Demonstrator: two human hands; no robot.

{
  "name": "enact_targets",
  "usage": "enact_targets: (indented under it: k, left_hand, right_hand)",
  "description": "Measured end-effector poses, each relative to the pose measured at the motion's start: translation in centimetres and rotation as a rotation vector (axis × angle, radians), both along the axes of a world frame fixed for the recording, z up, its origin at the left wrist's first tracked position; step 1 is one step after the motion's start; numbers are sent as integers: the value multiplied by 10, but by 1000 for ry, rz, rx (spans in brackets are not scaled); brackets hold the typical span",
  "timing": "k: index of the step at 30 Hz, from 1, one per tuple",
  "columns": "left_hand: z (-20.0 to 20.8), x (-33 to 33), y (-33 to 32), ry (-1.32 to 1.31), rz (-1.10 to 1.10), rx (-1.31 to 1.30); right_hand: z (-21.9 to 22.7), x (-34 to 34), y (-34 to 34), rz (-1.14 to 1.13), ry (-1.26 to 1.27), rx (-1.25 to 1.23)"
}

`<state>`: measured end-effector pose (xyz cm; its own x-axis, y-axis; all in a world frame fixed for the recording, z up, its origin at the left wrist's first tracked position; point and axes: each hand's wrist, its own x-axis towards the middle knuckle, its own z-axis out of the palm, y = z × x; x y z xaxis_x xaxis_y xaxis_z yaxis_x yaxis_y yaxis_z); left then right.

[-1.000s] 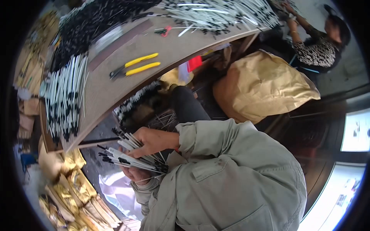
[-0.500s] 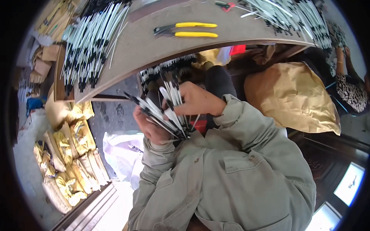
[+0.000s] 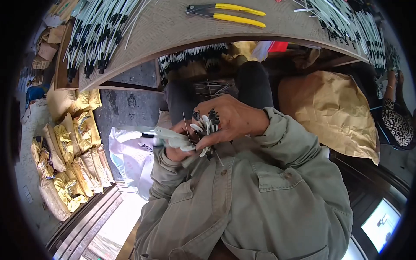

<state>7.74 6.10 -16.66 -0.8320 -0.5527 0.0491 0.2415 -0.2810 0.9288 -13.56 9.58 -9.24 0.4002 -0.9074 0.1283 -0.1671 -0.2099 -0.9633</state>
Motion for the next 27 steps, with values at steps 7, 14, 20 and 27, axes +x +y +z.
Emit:
enact_targets:
  k: [7, 14, 20, 27]
  left_hand:
    - [13, -10, 9, 42, 173, 194]
    - [15, -4, 11, 54, 122, 109]
    - [25, 2, 12, 83, 9, 224]
    - [21, 6, 8, 108, 18, 121]
  right_hand:
    - [-10, -1, 2, -35, -58, 20]
    - [-8, 2, -3, 39, -90, -40]
    - [-5, 16, 10, -2, -36, -295]
    - [-7, 20, 16, -25, -36, -365]
